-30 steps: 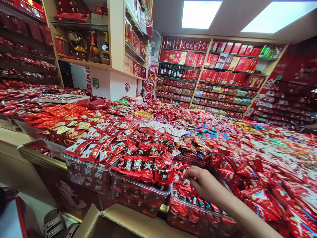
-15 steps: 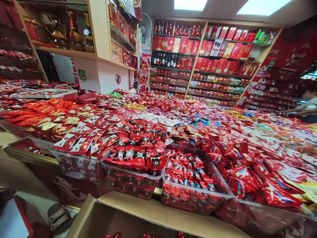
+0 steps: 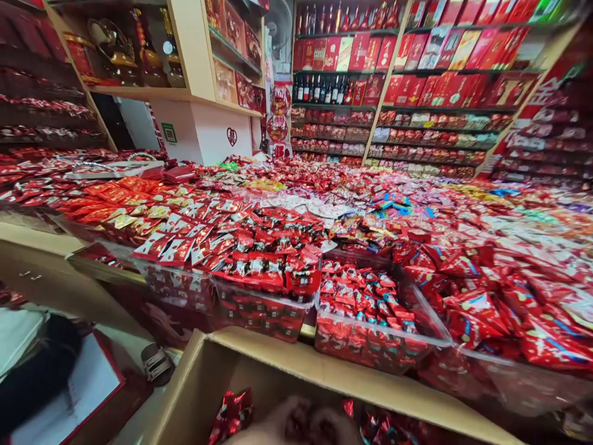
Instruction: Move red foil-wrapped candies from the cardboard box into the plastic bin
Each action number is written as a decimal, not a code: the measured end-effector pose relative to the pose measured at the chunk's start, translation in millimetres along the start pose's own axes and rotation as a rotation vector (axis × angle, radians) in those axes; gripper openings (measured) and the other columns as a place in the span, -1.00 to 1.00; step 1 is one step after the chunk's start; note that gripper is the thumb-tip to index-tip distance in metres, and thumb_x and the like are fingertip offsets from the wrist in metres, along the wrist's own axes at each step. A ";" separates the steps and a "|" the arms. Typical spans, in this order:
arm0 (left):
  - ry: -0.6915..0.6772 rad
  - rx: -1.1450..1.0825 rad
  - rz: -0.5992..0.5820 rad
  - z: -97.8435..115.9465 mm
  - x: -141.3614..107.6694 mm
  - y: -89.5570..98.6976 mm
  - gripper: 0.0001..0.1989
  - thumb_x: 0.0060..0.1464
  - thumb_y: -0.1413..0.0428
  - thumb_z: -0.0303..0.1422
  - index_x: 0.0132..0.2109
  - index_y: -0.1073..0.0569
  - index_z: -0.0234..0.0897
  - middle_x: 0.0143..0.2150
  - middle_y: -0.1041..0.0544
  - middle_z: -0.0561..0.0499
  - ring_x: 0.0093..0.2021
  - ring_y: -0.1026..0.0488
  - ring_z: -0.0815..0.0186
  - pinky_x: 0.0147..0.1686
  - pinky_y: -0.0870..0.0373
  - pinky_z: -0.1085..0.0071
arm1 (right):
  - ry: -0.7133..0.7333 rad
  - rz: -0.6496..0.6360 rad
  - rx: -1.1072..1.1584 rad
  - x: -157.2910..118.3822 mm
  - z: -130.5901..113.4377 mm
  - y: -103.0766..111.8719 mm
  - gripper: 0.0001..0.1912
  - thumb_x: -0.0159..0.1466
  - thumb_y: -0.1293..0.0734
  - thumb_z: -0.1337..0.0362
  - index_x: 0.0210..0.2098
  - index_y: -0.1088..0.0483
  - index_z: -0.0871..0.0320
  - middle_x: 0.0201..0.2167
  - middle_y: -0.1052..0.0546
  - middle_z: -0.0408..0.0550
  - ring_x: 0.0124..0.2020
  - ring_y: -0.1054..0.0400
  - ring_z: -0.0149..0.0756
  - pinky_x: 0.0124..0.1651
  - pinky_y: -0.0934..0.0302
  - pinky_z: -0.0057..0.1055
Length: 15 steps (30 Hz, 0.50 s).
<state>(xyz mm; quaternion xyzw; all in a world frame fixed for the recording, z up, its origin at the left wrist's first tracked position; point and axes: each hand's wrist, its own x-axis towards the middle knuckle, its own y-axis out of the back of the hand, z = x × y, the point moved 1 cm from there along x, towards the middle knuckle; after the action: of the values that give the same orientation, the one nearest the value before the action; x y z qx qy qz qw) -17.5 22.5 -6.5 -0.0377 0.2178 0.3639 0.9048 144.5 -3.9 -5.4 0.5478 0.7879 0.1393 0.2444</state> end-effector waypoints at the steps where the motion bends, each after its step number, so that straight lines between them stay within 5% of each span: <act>1: -0.012 -0.009 0.007 4.3 -2.4 -3.4 -0.40 -0.25 -0.14 -0.34 0.00 -0.14 -0.19 -0.16 -0.37 0.02 -0.25 -0.31 0.34 -0.28 -0.22 0.41 | -0.008 0.033 0.128 -1.1 -0.6 -2.2 -0.83 0.08 -0.23 0.23 -0.38 -0.34 0.19 -0.40 -0.44 -0.11 -0.34 -0.31 -0.34 -0.30 -0.19 -0.40; 4: -0.059 -0.071 0.049 14.4 -6.5 -10.9 -0.47 -0.28 -0.15 -0.38 -0.06 -0.24 -0.29 -0.12 -0.36 -0.02 -0.15 -0.25 0.29 -0.15 -0.15 0.40 | -0.121 0.133 0.554 -5.6 -1.7 -7.3 -0.79 -0.04 -0.32 0.17 -0.46 -0.32 0.17 -0.59 -0.40 -0.21 -0.57 -0.26 -0.44 -0.53 -0.12 -0.53; 7: -0.005 -0.172 0.084 16.9 -5.7 -14.6 -0.59 -0.22 -0.10 -0.31 -0.15 -0.29 -0.34 -0.29 -0.39 0.04 -0.31 -0.28 0.37 -0.28 -0.20 0.44 | -0.268 0.131 0.744 -10.0 -1.7 -10.6 -0.71 -0.10 -0.35 0.11 -0.47 -0.27 0.17 -0.75 -0.25 -0.34 -0.79 0.01 -0.61 -0.74 0.15 -0.60; 11: 0.013 -0.294 0.070 21.1 -6.1 -14.8 -0.68 -0.16 -0.05 -0.22 -0.29 -0.35 -0.38 -0.51 -0.32 0.11 -0.53 -0.25 0.47 -0.47 -0.19 0.48 | -0.317 0.120 0.906 -13.3 -3.8 -8.9 -0.69 -0.11 -0.35 0.10 -0.46 -0.25 0.16 -0.72 -0.29 -0.31 -0.78 0.00 -0.61 -0.74 0.17 -0.61; 15: 0.004 -0.412 0.021 24.2 -6.1 -11.8 -0.67 -0.11 -0.01 -0.19 -0.24 -0.34 -0.35 -0.44 -0.38 0.03 -0.49 -0.30 0.45 -0.42 -0.23 0.45 | -0.274 0.084 1.091 -12.5 -10.7 -2.5 -0.69 -0.12 -0.37 0.15 -0.44 -0.27 0.17 -0.67 -0.35 -0.24 -0.74 -0.03 -0.59 -0.71 0.13 -0.60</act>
<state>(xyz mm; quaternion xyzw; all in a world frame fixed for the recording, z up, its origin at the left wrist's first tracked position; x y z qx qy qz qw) -4.6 15.5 16.9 -0.2205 0.1408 0.4101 0.8737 140.3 -15.9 5.3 0.6386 0.6845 -0.3510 0.0202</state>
